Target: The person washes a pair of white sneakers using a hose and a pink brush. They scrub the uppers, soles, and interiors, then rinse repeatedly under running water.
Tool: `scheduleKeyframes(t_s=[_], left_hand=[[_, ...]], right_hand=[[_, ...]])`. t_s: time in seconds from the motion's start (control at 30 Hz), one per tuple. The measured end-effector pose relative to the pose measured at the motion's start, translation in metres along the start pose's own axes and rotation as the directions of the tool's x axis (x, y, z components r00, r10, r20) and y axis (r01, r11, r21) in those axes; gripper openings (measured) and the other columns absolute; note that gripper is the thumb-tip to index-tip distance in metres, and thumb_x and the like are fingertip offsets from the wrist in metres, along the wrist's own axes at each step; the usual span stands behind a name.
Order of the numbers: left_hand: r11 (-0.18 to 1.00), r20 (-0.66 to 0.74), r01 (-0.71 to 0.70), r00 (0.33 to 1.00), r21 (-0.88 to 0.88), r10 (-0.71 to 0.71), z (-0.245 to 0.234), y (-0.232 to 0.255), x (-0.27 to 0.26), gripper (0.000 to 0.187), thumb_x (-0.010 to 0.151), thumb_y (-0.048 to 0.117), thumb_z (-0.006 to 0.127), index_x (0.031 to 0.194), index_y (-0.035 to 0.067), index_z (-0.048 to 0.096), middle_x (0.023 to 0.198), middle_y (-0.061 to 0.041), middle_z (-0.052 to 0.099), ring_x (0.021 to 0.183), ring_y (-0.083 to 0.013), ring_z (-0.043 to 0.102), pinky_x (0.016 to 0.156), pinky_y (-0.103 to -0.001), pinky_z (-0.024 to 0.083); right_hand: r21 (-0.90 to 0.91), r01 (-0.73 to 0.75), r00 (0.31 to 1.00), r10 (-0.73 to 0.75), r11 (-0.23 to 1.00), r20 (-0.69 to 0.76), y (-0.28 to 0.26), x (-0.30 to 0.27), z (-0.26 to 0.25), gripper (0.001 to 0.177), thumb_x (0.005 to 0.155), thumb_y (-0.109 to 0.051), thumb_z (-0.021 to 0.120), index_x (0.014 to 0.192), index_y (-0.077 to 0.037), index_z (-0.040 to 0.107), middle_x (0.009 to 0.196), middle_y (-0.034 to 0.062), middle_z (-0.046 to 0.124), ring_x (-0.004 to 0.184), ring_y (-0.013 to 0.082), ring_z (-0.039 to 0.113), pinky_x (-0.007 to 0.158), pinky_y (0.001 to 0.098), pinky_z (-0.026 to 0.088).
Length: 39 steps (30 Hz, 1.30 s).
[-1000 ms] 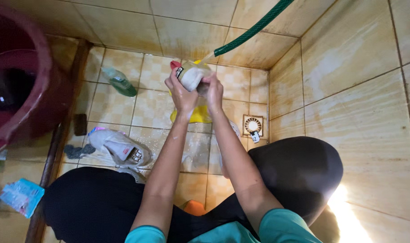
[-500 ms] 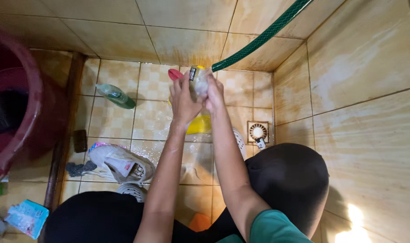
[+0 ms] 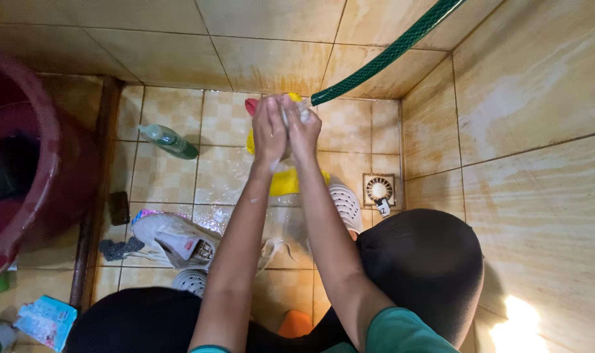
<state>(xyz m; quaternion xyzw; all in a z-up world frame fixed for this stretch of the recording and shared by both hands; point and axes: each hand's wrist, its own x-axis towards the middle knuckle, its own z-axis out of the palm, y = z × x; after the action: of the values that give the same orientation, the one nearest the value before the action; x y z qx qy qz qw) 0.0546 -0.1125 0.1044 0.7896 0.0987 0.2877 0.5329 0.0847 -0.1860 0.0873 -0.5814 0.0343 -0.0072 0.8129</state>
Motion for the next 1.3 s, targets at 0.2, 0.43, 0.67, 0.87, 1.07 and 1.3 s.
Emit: scheduleKeyframes(t_s=[0.2, 0.43, 0.67, 0.87, 1.07, 1.3], left_hand=[[0.967, -0.142, 0.158, 0.972, -0.201, -0.188, 0.022, -0.007, 0.023, 0.046, 0.112, 0.035, 0.035, 0.101, 0.001, 0.064, 0.089, -0.016, 0.068, 0.084, -0.0293, 0.065, 0.08, -0.04, 0.053], [0.994, -0.049, -0.066, 0.997, -0.086, 0.062, 0.001, 0.005, -0.01, 0.035, 0.109, 0.032, 0.06, 0.123, 0.0, 0.058, 0.11, -0.016, 0.064, 0.1, -0.0256, 0.063, 0.091, -0.037, 0.052], [0.953, 0.466, 0.285, 0.833, 0.102, -0.298, -0.076, 0.038, -0.011, 0.083, 0.062, 0.035, 0.096, 0.128, -0.004, 0.063, 0.107, -0.014, 0.078, 0.094, -0.0189, 0.074, 0.084, -0.032, 0.06], [0.996, 0.02, 0.019, 1.0, 0.083, -0.02, -0.058, 0.049, -0.03, 0.059, 0.074, 0.025, 0.092, 0.121, -0.003, 0.07, 0.102, -0.013, 0.077, 0.09, -0.0152, 0.073, 0.083, -0.032, 0.059], [0.889, -0.192, 0.109, 0.958, -0.445, -0.214, -0.064, 0.003, -0.027, 0.051, 0.087, 0.011, 0.086, 0.129, -0.001, 0.059, 0.118, -0.008, 0.068, 0.106, -0.0162, 0.065, 0.095, -0.03, 0.054], [0.812, 0.138, 0.279, 0.96, -0.512, -0.243, -0.076, -0.024, -0.05, 0.067, 0.08, 0.013, 0.089, 0.135, 0.0, 0.054, 0.126, -0.011, 0.064, 0.117, -0.0189, 0.062, 0.102, -0.03, 0.052]], right_hand=[[-0.426, 0.297, 0.948, -0.318, 0.854, 0.024, 0.006, 0.003, -0.009, 0.041, 0.104, -0.033, 0.068, 0.084, 0.003, 0.07, 0.067, 0.0057, 0.064, 0.063, 0.0078, 0.055, 0.06, 0.031, 0.048], [-0.132, 0.072, 0.994, -0.082, 0.989, -0.072, 0.013, 0.016, -0.012, 0.052, 0.104, -0.045, 0.059, 0.078, -0.001, 0.069, 0.066, -0.0034, 0.062, 0.064, 0.0053, 0.052, 0.057, 0.0304, 0.046], [-0.205, 0.041, 0.947, 0.027, 0.978, 0.32, 0.021, 0.015, -0.026, 0.063, 0.107, -0.055, 0.049, 0.069, -0.005, 0.061, 0.062, -0.0086, 0.05, 0.059, 0.0048, 0.044, 0.051, 0.0258, 0.036], [-0.273, 0.529, 0.843, -0.534, 0.803, 0.063, 0.039, 0.006, -0.034, 0.057, 0.105, -0.059, 0.057, 0.106, -0.002, 0.063, 0.1, 0.0054, 0.065, 0.095, 0.0185, 0.065, 0.087, 0.0349, 0.054], [-0.079, -0.406, 0.896, 0.38, 0.91, -0.229, 0.07, -0.002, -0.067, 0.091, 0.104, -0.061, 0.07, 0.156, -0.006, 0.02, 0.161, 0.0085, 0.03, 0.146, 0.0285, 0.034, 0.118, 0.0516, 0.031], [0.562, -0.462, 0.886, 0.374, 0.686, 0.273, 0.048, -0.002, -0.047, 0.067, 0.091, -0.044, 0.071, 0.144, -0.008, 0.051, 0.142, 0.009, 0.059, 0.134, 0.0296, 0.052, 0.114, 0.0483, 0.041]])
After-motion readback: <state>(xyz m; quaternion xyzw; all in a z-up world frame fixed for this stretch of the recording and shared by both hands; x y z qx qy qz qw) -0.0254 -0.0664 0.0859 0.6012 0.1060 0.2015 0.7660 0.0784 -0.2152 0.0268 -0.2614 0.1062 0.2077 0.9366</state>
